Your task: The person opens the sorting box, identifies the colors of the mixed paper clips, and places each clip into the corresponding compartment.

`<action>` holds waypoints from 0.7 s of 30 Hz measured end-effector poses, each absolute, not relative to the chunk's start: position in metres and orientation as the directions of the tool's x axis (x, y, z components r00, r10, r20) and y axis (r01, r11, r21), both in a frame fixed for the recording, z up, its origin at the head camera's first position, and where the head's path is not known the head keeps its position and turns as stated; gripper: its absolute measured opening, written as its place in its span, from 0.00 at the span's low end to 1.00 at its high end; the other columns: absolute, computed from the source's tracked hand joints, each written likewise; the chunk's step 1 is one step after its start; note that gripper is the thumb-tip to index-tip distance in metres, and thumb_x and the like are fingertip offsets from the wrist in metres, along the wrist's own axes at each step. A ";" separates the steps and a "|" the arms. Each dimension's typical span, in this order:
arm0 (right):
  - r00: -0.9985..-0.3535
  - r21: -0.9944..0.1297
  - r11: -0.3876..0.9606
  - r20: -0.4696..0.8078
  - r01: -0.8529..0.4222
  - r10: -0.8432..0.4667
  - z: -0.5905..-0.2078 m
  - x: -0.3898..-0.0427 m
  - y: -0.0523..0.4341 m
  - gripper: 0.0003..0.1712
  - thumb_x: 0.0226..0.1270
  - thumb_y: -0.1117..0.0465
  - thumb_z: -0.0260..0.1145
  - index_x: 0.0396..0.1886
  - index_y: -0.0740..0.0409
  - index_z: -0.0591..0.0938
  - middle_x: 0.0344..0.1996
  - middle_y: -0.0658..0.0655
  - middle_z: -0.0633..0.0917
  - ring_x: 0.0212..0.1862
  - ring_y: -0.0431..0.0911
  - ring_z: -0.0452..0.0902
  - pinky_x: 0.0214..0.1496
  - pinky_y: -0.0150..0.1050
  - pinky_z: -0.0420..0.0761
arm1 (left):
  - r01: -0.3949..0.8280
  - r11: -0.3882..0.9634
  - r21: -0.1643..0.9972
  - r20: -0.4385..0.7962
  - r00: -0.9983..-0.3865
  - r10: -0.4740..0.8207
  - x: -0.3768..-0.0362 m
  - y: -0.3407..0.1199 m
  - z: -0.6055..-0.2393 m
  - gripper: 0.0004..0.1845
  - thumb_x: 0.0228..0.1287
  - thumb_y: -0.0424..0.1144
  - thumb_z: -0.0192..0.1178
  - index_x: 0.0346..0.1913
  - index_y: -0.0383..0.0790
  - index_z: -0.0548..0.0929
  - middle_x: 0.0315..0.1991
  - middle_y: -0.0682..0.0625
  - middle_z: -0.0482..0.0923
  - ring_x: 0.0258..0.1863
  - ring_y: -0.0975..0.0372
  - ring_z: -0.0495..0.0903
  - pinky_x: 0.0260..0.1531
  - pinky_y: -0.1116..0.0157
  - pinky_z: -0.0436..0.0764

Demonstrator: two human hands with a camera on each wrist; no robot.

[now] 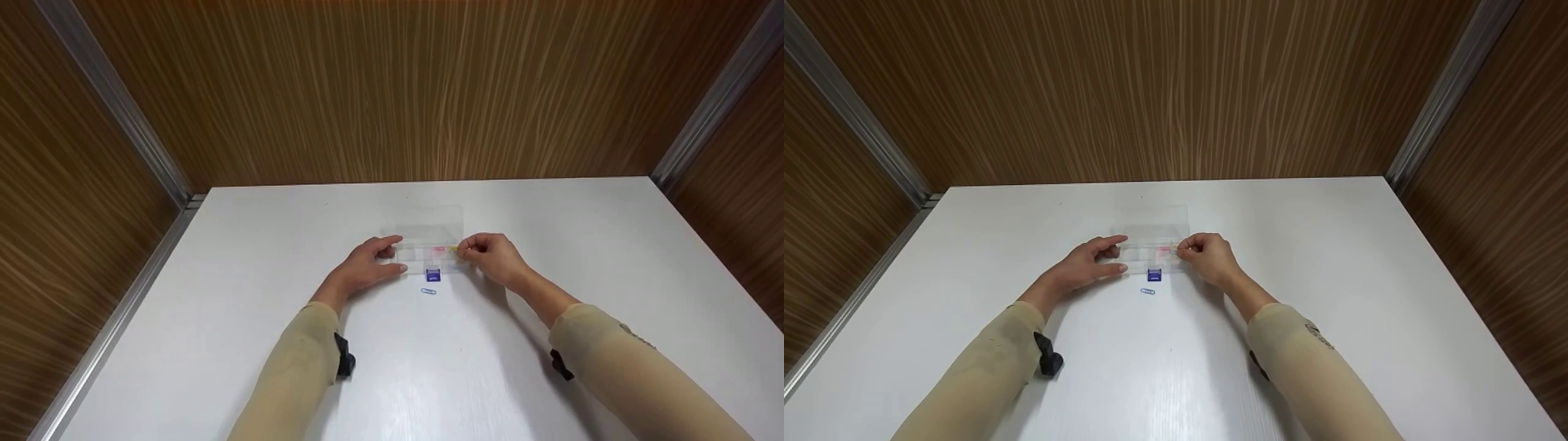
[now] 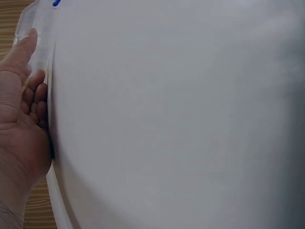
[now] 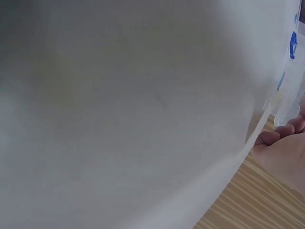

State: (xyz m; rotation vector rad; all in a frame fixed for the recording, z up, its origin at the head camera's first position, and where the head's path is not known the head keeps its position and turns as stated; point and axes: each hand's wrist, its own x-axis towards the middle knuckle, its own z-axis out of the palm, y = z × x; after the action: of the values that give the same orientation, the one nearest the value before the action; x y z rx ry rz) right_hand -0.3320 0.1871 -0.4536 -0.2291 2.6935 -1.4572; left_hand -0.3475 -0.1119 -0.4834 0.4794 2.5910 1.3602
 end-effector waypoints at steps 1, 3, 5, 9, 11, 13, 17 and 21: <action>-0.987 -0.835 0.541 0.008 -0.096 -0.164 -0.454 -0.332 0.187 0.07 0.77 0.62 0.68 0.46 0.62 0.87 0.37 0.54 0.82 0.40 0.48 0.73 0.39 0.36 0.72 | 0.201 0.532 0.823 -0.006 -0.932 0.362 -0.347 -0.112 -0.483 0.37 0.69 0.50 0.73 0.78 0.52 0.73 0.58 0.51 0.74 0.59 0.56 0.71 0.69 0.54 0.68; -0.987 -0.833 0.545 0.009 -0.097 -0.162 -0.455 -0.333 0.187 0.07 0.77 0.62 0.68 0.45 0.62 0.87 0.37 0.54 0.82 0.40 0.48 0.73 0.40 0.36 0.72 | 0.199 0.531 0.824 -0.010 -0.931 0.364 -0.348 -0.111 -0.483 0.37 0.69 0.50 0.73 0.78 0.52 0.73 0.58 0.51 0.75 0.59 0.55 0.71 0.69 0.54 0.68; -0.986 -0.830 0.548 0.016 -0.104 -0.163 -0.455 -0.333 0.188 0.07 0.76 0.63 0.68 0.45 0.62 0.87 0.37 0.54 0.82 0.40 0.48 0.73 0.40 0.37 0.72 | 0.192 0.527 0.828 -0.015 -0.931 0.364 -0.348 -0.111 -0.483 0.37 0.69 0.50 0.73 0.78 0.53 0.74 0.58 0.51 0.75 0.60 0.55 0.71 0.69 0.54 0.68; -0.987 -0.833 0.544 0.016 -0.101 -0.158 -0.456 -0.333 0.189 0.07 0.76 0.63 0.68 0.47 0.62 0.86 0.37 0.55 0.82 0.40 0.48 0.73 0.39 0.36 0.71 | 0.183 0.519 0.835 -0.020 -0.933 0.360 -0.348 -0.111 -0.484 0.37 0.68 0.50 0.74 0.78 0.54 0.74 0.58 0.51 0.75 0.60 0.55 0.71 0.69 0.54 0.68; -0.988 -0.840 0.535 0.004 -0.086 -0.151 -0.455 -0.332 0.189 0.08 0.77 0.63 0.68 0.49 0.61 0.86 0.38 0.55 0.81 0.41 0.48 0.72 0.39 0.36 0.71 | 0.186 0.518 0.835 -0.017 -0.932 0.361 -0.349 -0.110 -0.484 0.37 0.68 0.49 0.74 0.78 0.53 0.74 0.58 0.50 0.75 0.60 0.55 0.71 0.69 0.54 0.68; -0.989 -0.846 0.529 -0.005 -0.074 -0.147 -0.454 -0.330 0.190 0.09 0.77 0.63 0.68 0.51 0.61 0.86 0.38 0.56 0.81 0.41 0.49 0.72 0.38 0.36 0.72 | 0.183 0.519 0.835 -0.018 -0.933 0.359 -0.348 -0.110 -0.483 0.37 0.68 0.49 0.74 0.78 0.53 0.74 0.58 0.51 0.75 0.59 0.55 0.71 0.69 0.54 0.68; -0.988 -0.854 0.515 -0.004 -0.077 -0.153 -0.451 -0.323 0.190 0.10 0.77 0.61 0.68 0.53 0.59 0.85 0.37 0.56 0.79 0.40 0.50 0.73 0.36 0.35 0.73 | 0.169 0.524 0.835 -0.029 -0.937 0.349 -0.348 -0.110 -0.482 0.36 0.68 0.49 0.74 0.78 0.54 0.74 0.57 0.51 0.75 0.59 0.55 0.71 0.69 0.54 0.68; -0.981 -0.861 0.494 0.026 -0.120 -0.193 -0.450 -0.312 0.185 0.11 0.77 0.60 0.69 0.53 0.59 0.85 0.35 0.55 0.77 0.39 0.49 0.72 0.36 0.35 0.72 | 0.175 0.539 0.824 -0.030 -0.937 0.349 -0.348 -0.111 -0.482 0.36 0.69 0.50 0.73 0.78 0.54 0.74 0.57 0.51 0.74 0.59 0.56 0.71 0.70 0.54 0.68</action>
State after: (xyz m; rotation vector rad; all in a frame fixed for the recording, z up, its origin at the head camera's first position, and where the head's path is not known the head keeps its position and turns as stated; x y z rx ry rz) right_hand -0.3123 0.1852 -0.4499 -0.2776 2.6511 -1.5182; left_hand -0.3478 -0.1113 -0.4820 0.4447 2.5845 1.3512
